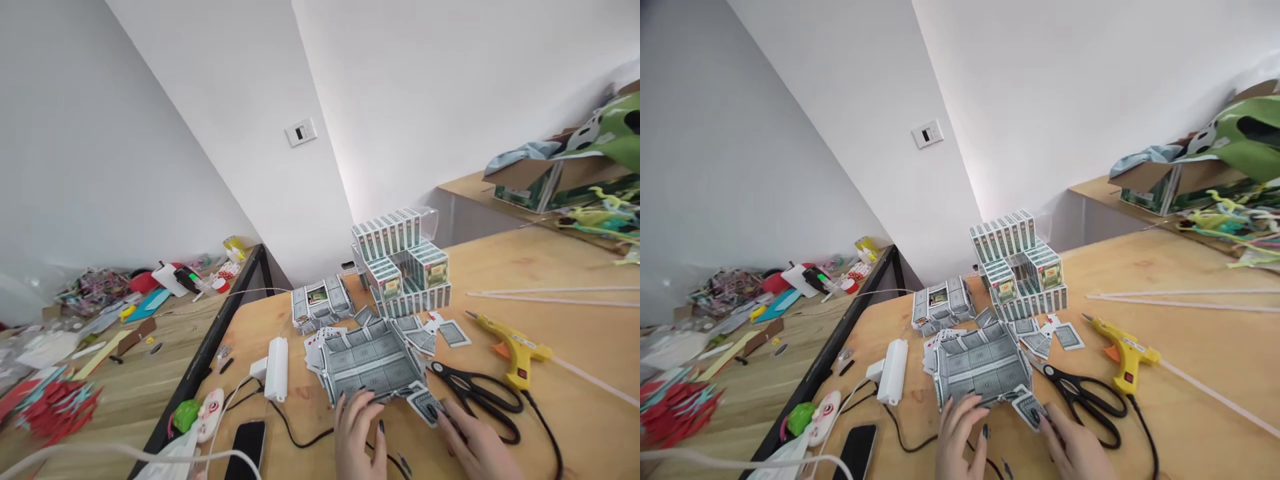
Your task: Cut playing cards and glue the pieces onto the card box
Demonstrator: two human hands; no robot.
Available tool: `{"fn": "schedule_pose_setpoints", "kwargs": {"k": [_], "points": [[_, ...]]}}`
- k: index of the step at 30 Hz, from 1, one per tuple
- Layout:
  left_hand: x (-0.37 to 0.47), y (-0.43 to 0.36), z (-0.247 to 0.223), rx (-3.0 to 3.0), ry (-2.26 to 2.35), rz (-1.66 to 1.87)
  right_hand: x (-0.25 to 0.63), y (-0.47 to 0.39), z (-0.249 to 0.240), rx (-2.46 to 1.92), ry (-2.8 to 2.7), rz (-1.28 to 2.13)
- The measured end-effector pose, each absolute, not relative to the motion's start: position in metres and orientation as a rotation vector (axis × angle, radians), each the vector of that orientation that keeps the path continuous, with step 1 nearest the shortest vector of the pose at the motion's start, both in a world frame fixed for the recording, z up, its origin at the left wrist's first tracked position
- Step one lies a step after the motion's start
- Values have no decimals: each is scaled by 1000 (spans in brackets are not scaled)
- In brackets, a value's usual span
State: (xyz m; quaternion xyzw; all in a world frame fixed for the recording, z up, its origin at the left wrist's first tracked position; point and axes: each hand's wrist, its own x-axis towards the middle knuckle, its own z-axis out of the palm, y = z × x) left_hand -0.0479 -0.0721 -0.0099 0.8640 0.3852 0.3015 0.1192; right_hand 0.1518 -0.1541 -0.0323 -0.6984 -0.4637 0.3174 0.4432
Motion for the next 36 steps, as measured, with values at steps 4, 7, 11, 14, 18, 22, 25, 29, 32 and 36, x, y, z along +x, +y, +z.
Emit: {"fn": "schedule_pose_setpoints", "kwargs": {"k": [4,7,11,14,18,22,25,29,32,36], "points": [[-35,-81,15,2424,1201,814,154,-156,-31,-1727,-1173,785],[-29,-82,29,2317,1246,842,154,-158,-24,-1698,-1174,779],[-25,-78,31,2281,1255,865,153,-159,-16,-1621,-1167,808],[-22,-76,29,2345,1223,836,155,-159,-20,-1579,-1127,796],[-20,-73,26,2408,1187,826,159,-159,-33,-1512,-1015,802],[-27,-64,22,2489,1169,890,159,-161,-34,-1458,-962,787],[-38,-54,24,2599,1072,867,158,-165,-25,-1456,-988,728],[-48,-41,28,2596,1060,805,162,-171,-3,-1463,-1074,601],[-44,-36,27,2503,1095,789,166,-165,15,-1469,-1205,520],[-32,-39,20,2463,1164,829,165,-136,31,-1464,-1497,361]]}}
